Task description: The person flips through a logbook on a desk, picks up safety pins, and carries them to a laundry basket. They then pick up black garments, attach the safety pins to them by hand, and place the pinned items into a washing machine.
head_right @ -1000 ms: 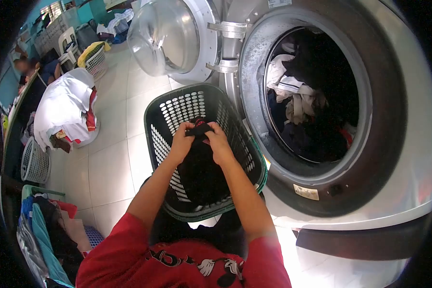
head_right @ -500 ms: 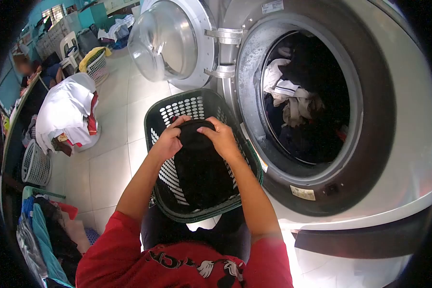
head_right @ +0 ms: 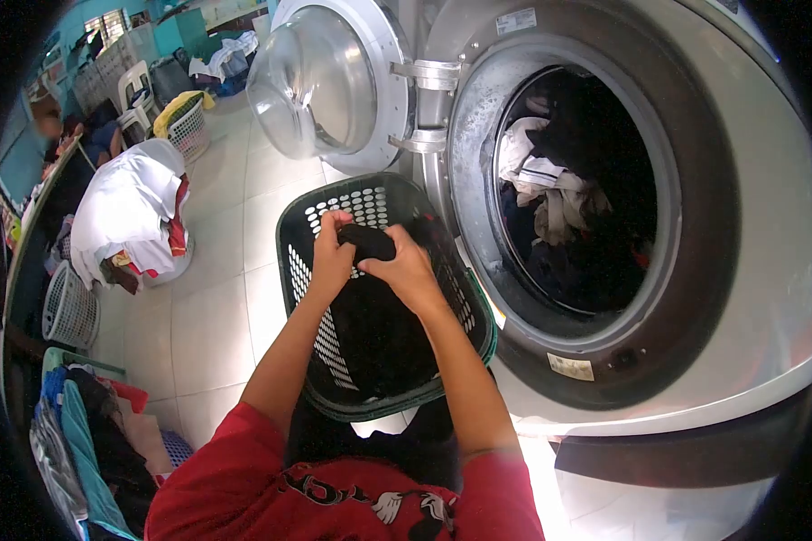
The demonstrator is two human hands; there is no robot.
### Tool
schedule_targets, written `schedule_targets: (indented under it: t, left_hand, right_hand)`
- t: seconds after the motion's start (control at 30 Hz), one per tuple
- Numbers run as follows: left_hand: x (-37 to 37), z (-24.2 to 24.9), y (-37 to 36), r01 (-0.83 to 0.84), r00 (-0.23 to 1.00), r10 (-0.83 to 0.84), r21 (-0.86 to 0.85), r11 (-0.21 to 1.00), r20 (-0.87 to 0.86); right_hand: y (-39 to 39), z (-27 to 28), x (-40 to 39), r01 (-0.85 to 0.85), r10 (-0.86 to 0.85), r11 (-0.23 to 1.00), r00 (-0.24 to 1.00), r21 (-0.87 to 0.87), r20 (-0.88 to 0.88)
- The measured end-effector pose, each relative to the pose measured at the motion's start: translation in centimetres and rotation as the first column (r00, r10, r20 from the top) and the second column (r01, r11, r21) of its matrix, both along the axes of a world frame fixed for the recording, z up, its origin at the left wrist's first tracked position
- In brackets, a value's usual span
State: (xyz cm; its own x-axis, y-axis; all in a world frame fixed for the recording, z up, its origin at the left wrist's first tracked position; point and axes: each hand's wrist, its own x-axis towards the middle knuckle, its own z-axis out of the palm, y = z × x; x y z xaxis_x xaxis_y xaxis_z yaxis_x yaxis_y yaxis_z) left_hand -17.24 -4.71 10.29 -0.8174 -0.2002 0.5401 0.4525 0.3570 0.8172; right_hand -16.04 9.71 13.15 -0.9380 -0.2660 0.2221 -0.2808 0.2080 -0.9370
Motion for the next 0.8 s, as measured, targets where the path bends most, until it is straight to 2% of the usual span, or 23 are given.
schedule_targets:
  t: [0.03,0.07,0.13,0.17,0.2,0.23,0.27,0.33,0.4,0.43,0.47,0.5,0.53,0.6,0.63,0.67,0.73,0.77,0.8]
  left_hand:
    - [0.4,0.4,0.3,0.052,0.995,-0.057,0.070,0.996,0.078]
    - [0.9,0.9,1.1,0.057,0.995,-0.063,0.072,0.996,0.082]
    - [1.5,1.6,2.9,0.186,0.982,-0.184,0.074,0.980,-0.030]
    - [1.4,0.8,3.5,0.253,0.967,-0.248,0.095,0.963,-0.061]
    - [1.3,0.0,3.9,0.319,0.948,-0.315,0.183,0.930,-0.049]
    - [1.7,-0.2,4.0,0.387,0.897,-0.442,0.428,0.817,0.033]
    - [2.0,-0.3,4.0,0.398,0.813,-0.577,0.648,0.649,0.078]
    - [2.0,0.2,3.9,0.378,0.811,-0.576,0.664,0.645,0.098]
    - [1.8,0.9,3.3,0.350,0.817,-0.565,0.679,0.645,0.115]
    - [1.5,1.2,2.8,0.164,0.916,-0.282,0.375,0.912,0.284]
    - [1.2,1.5,2.1,-0.065,0.940,0.062,0.000,0.998,0.335]
    - [0.2,0.6,1.1,-0.148,0.944,0.169,-0.094,0.985,0.284]
    - [-0.4,0.4,0.6,-0.187,0.953,0.214,-0.139,0.972,0.216]
    - [-2.1,-1.3,-0.4,-0.173,0.982,0.180,-0.103,0.980,0.062]
    - [-1.9,-1.2,-0.6,-0.181,0.980,0.187,-0.100,0.978,0.061]
    - [-1.6,-0.8,-0.6,-0.164,0.981,0.171,-0.077,0.984,0.094]
    - [-1.2,-0.1,-0.1,-0.148,0.981,0.153,-0.049,0.988,0.121]
    - [-0.9,0.1,0.4,-0.037,0.982,0.019,0.095,0.995,0.186]
    - [-0.6,0.2,1.1,0.068,0.965,-0.126,0.244,0.967,0.231]
  right_hand:
    - [-0.1,0.5,-0.1,0.196,-0.185,0.970,0.979,0.142,-0.087]
    - [0.0,0.0,-0.8,0.346,-0.305,0.921,0.927,0.182,-0.220]
    - [0.2,0.0,-1.6,0.492,-0.452,0.789,0.870,0.367,-0.196]
    - [0.4,-0.3,-2.1,0.494,-0.453,0.788,0.870,0.368,-0.197]
    - [0.8,-1.0,-2.8,0.566,-0.473,0.747,0.821,0.349,-0.320]
    - [1.0,-1.5,-3.3,0.636,-0.486,0.704,0.756,0.317,-0.438]
    - [1.0,-1.9,-3.8,0.642,-0.494,0.699,0.752,0.315,-0.436]
    - [1.2,-2.9,-4.8,0.563,-0.479,0.773,0.820,0.291,-0.315]
    - [0.9,-4.4,-5.5,0.540,-0.461,0.808,0.829,0.238,-0.315]
    - [0.1,-3.9,-4.6,0.420,-0.417,0.907,0.906,0.038,-0.073]
    - [-0.7,-2.8,-3.4,0.319,-0.293,0.928,0.944,-0.194,0.153]
    - [-1.2,-1.6,-2.2,0.248,-0.097,0.871,0.933,-0.423,0.347]
    - [-1.2,-1.3,-1.6,0.246,-0.092,0.873,0.931,-0.421,0.354]
    - [-1.1,-0.6,-0.8,0.059,0.220,0.767,0.911,-0.639,0.348]
    - [-1.0,0.7,0.2,-0.030,0.329,0.693,0.902,-0.721,0.279]
    - [-0.9,1.3,0.3,-0.038,0.335,0.695,0.901,-0.718,0.276]
    - [-0.8,1.9,0.2,-0.141,0.270,0.871,0.938,-0.470,0.218]
    - [-1.1,0.1,-1.2,0.026,0.003,0.973,0.992,-0.228,0.128]
    - [-0.9,-1.5,-2.7,0.285,-0.284,0.958,0.958,0.014,-0.025]
